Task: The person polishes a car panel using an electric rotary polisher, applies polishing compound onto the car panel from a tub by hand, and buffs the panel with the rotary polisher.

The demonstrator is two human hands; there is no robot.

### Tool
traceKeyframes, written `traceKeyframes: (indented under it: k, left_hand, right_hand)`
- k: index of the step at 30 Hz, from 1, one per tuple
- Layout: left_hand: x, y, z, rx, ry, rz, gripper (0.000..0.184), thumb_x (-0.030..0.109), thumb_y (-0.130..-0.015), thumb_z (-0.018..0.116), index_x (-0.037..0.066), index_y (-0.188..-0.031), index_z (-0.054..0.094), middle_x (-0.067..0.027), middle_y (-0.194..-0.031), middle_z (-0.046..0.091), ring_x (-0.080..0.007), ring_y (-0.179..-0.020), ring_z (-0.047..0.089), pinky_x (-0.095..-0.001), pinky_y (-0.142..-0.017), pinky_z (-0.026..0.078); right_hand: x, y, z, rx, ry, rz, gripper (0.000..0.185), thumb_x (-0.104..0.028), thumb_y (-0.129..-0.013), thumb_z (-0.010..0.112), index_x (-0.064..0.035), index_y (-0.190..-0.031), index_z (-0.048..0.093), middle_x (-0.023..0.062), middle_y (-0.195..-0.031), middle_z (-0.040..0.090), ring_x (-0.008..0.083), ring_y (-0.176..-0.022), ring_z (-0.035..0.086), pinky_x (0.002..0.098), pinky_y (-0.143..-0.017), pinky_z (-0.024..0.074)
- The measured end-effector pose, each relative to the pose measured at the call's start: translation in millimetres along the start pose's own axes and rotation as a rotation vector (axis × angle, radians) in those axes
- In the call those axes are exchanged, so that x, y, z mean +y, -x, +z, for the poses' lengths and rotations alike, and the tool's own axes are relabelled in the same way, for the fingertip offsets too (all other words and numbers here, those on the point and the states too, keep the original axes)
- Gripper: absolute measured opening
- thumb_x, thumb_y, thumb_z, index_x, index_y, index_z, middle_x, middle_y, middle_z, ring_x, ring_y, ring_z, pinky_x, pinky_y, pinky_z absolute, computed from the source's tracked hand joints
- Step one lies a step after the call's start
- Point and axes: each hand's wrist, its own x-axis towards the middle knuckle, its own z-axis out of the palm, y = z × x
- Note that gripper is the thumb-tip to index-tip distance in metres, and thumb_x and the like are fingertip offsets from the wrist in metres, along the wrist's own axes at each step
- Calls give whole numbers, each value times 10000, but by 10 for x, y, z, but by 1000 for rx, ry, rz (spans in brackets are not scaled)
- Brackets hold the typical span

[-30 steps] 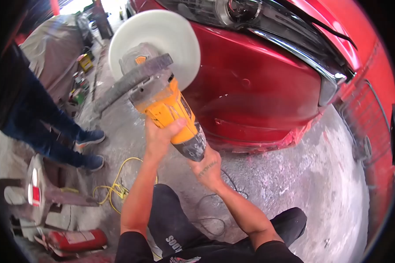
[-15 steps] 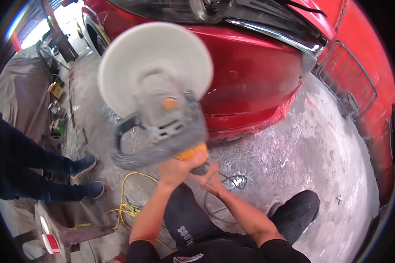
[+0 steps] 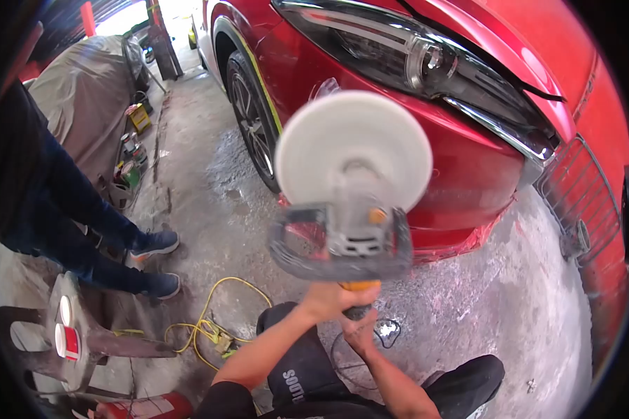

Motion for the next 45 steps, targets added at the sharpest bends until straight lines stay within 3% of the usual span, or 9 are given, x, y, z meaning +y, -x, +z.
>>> traceKeyframes:
  k: [7, 9, 11, 13, 17, 24, 32, 39, 45]
  left_hand:
    - [592, -503, -958, 252, 238, 199, 447, 102, -860, 807, -15, -1256, 635, -110, -1076, 747, -213, -951, 745, -366, -843, 617]
    - [655, -600, -1062, 267, 281, 207, 453, 88, -858, 806, -19, -1259, 626, -116, -1078, 745, -220, -953, 747, -370, -844, 620]
    - [695, -574, -1028, 284, 326, 216, 460, 74, -855, 805, -24, -1263, 617, -122, -1080, 743, -227, -954, 748, -374, -846, 623]
    - [710, -432, -788, 257, 369, 184, 467, 73, -840, 821, -25, -1251, 622, -111, -1053, 743, -221, -939, 747, -376, -848, 622]
    - [632, -124, -254, 66, 418, 119, 619, 85, -804, 863, 10, -1343, 565, -89, -1139, 710, -202, -993, 726, -379, -895, 604]
    - [641, -103, -389, 131, 343, 110, 606, 72, -797, 862, 13, -1326, 572, -85, -1139, 707, -201, -975, 722, -375, -885, 605]
    - [1043, -402, -838, 255, 479, 87, 509, 52, -830, 814, -21, -1290, 607, -127, -1080, 740, -223, -941, 744, -384, -861, 619]
    - [767, -13, -72, 17, 457, -23, 754, 97, -793, 894, 25, -1412, 471, -94, -1233, 664, -201, -1086, 691, -382, -937, 588]
    - [610, 44, -49, -8, 401, -3, 825, 121, -775, 912, 27, -1435, 427, -104, -1250, 654, -201, -1118, 673, -379, -964, 574]
  right_hand:
    - [-812, -726, 612, 32, 62, -270, 322, -134, -823, 762, 14, -1097, 681, 139, -846, 748, 214, -809, 735, 370, -740, 549]
    - [-1056, -787, 585, -58, 235, -182, 449, -205, -793, 785, 0, -1164, 638, 269, -1005, 739, 482, -1005, 706, 514, -851, 554]
    - [-1151, -708, 513, -72, 221, -150, 427, -204, -792, 778, -3, -1142, 638, 274, -1033, 738, 477, -1045, 693, 524, -872, 543]
    - [-965, -512, 395, 31, 204, -155, 324, -98, -797, 743, 12, -1094, 670, 177, -895, 739, 249, -790, 725, 385, -752, 553]
    - [-773, 109, 5, 3, 76, -146, 251, -115, -856, 750, 7, -1067, 689, 92, -885, 733, 205, -787, 707, 355, -724, 544]
    - [-1197, 188, 1, -111, 63, -12, 210, -136, -869, 747, 18, -999, 691, 108, -876, 729, 217, -777, 708, 359, -710, 540]
    - [-1488, -370, 77, -235, 195, -217, 516, -156, -831, 767, 10, -1280, 575, 254, -988, 728, 476, -915, 717, 472, -798, 566]
    - [-1233, 423, -408, -115, 150, -82, 182, -131, -815, 739, -18, -945, 680, 154, -849, 692, 302, -758, 689, 405, -703, 526]
    - [-990, 451, -273, -107, 196, -178, 152, -85, -836, 750, 8, -951, 711, 142, -796, 725, 231, -718, 723, 373, -656, 544]
